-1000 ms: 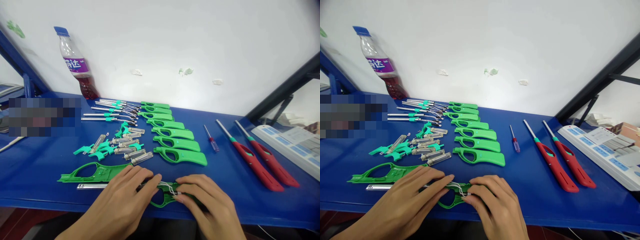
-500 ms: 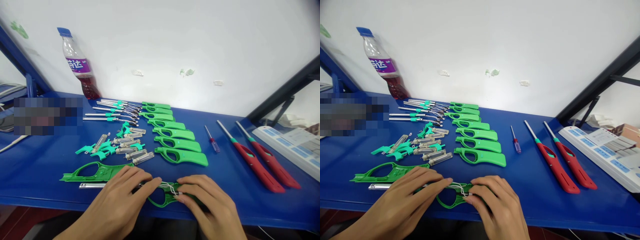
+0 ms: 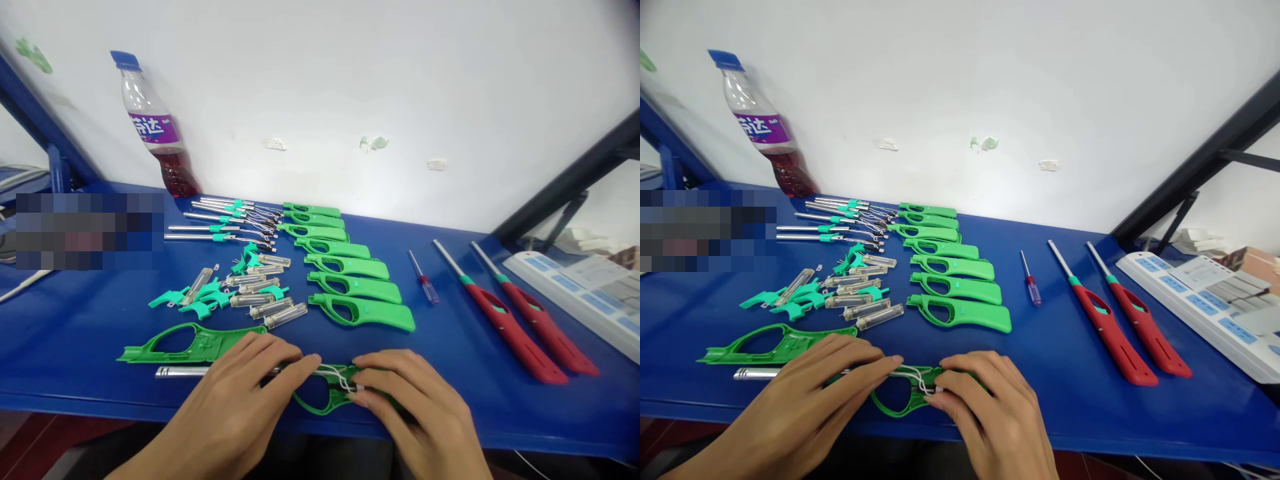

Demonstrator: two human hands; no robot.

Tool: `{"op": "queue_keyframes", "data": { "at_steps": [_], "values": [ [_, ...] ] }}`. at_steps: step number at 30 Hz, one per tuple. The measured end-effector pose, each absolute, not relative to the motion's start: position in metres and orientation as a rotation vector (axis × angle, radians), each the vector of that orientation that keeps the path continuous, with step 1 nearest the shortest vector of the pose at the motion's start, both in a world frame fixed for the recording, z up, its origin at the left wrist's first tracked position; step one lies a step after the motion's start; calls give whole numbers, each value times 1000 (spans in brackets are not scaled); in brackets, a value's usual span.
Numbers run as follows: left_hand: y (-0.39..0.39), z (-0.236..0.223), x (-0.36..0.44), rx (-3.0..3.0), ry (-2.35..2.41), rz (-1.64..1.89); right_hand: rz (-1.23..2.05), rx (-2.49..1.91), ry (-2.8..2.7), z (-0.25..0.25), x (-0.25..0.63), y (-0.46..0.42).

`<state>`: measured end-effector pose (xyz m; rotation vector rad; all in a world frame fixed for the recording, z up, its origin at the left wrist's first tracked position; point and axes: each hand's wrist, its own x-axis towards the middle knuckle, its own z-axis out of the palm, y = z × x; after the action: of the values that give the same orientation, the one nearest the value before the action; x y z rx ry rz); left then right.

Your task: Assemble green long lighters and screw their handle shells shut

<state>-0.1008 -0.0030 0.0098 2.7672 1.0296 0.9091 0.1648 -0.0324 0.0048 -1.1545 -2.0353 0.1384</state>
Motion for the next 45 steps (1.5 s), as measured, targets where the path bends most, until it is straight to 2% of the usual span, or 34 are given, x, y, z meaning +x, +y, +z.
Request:
{"op": "queue_keyframes", "data": {
  "at_steps": [29,45],
  "values": [
    [-3,3,-105,2722,957,870,208,-1117,-2070,4,167,-32],
    [-4,1,-104,2725,990,848,119,-1076,-2093,5,170,-35]
  ]
}}
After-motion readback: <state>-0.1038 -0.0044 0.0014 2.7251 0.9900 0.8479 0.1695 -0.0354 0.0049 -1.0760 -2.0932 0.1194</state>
